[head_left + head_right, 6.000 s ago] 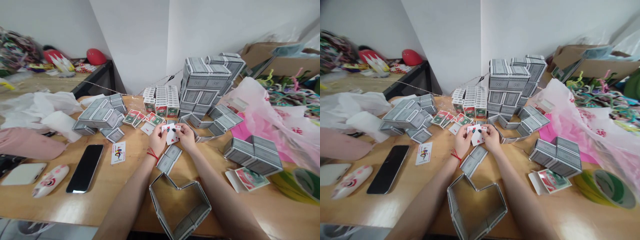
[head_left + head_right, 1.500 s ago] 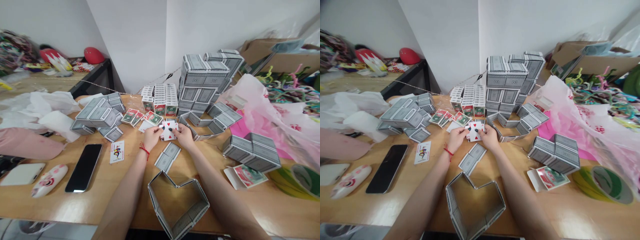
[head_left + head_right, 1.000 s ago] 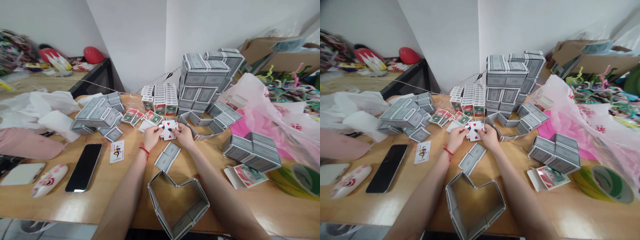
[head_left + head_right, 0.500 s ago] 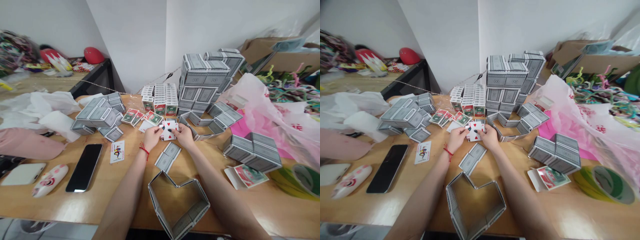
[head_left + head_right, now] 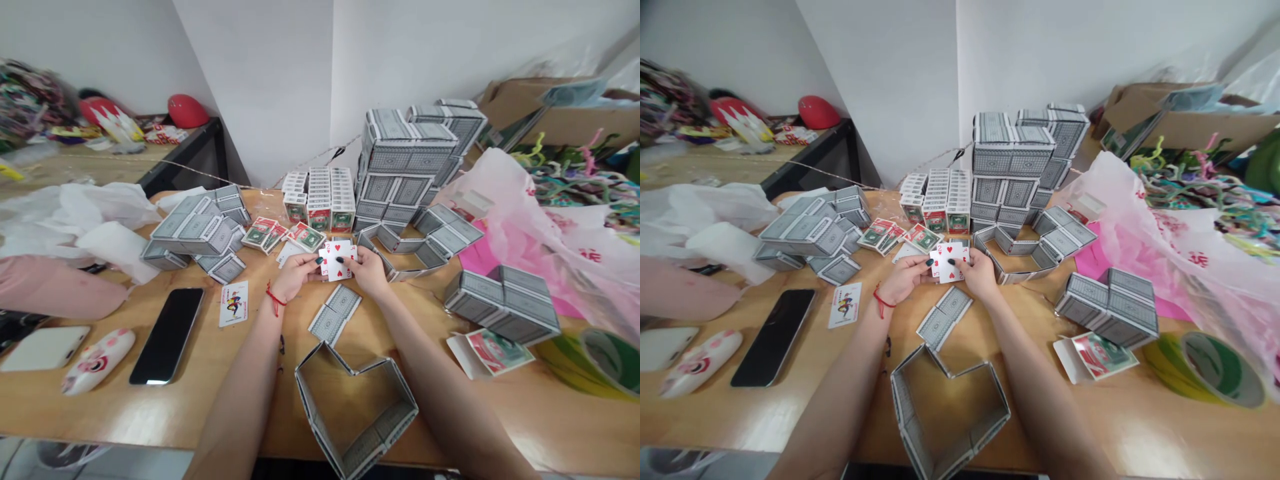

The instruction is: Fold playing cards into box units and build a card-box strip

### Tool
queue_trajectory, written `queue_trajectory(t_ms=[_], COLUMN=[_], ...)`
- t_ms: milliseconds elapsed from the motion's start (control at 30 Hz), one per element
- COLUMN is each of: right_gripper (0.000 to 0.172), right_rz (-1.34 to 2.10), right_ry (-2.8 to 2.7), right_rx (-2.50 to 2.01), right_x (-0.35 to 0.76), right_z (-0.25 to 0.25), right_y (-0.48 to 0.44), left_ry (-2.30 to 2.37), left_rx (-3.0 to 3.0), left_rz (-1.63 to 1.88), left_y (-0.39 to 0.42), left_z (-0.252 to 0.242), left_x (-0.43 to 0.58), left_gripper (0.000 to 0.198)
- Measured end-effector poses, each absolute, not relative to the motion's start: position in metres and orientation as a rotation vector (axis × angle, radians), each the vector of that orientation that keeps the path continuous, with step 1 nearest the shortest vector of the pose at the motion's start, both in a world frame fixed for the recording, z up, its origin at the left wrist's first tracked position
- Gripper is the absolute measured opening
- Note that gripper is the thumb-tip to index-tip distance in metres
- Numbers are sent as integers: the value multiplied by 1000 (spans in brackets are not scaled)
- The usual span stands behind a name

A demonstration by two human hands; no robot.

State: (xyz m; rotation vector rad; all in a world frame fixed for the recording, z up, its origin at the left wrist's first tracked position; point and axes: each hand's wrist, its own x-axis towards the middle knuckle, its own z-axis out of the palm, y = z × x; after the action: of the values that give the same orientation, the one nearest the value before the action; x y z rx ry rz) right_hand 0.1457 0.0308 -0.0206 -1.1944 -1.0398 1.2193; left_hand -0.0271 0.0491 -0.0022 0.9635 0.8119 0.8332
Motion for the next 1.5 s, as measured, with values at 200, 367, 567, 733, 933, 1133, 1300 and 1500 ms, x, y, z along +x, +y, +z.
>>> queue_trajectory(t_ms=[200,367,567,733,933,1133,1300,1500], right_gripper=[38,40,39,36,35,34,31,27], right_rz=[1197,1196,1201,1195,1202,1209,1171,1092], right_ry=[-1043,-1053,-1063,-1080,-1054,-1042,-1053,-1099], right_rx=[-1171,-1189,-1180,-1199,-1201,-1218,-1258,-1296], right_x=[146,146,147,147,146,146,146,147], right_z=[-20,-20,-19,-19,-23,-26,-32,-36], right_y=[30,30,29,29,31,30,31,31], left_ry=[788,791,787,807,813,828,864,960], left_rx=[964,969,936,947,988,996,1044,1092], left_rz=[772,769,761,761,782,789,803,860], left_y=[51,51,51,51,50,50,49,48], left_z=[-3,-3,-2,-2,-2,-3,-3,-5], left_x=[-30,-30,-30,-30,-28,-22,-16,-10], left_gripper=[39,40,42,43,40,41,42,39])
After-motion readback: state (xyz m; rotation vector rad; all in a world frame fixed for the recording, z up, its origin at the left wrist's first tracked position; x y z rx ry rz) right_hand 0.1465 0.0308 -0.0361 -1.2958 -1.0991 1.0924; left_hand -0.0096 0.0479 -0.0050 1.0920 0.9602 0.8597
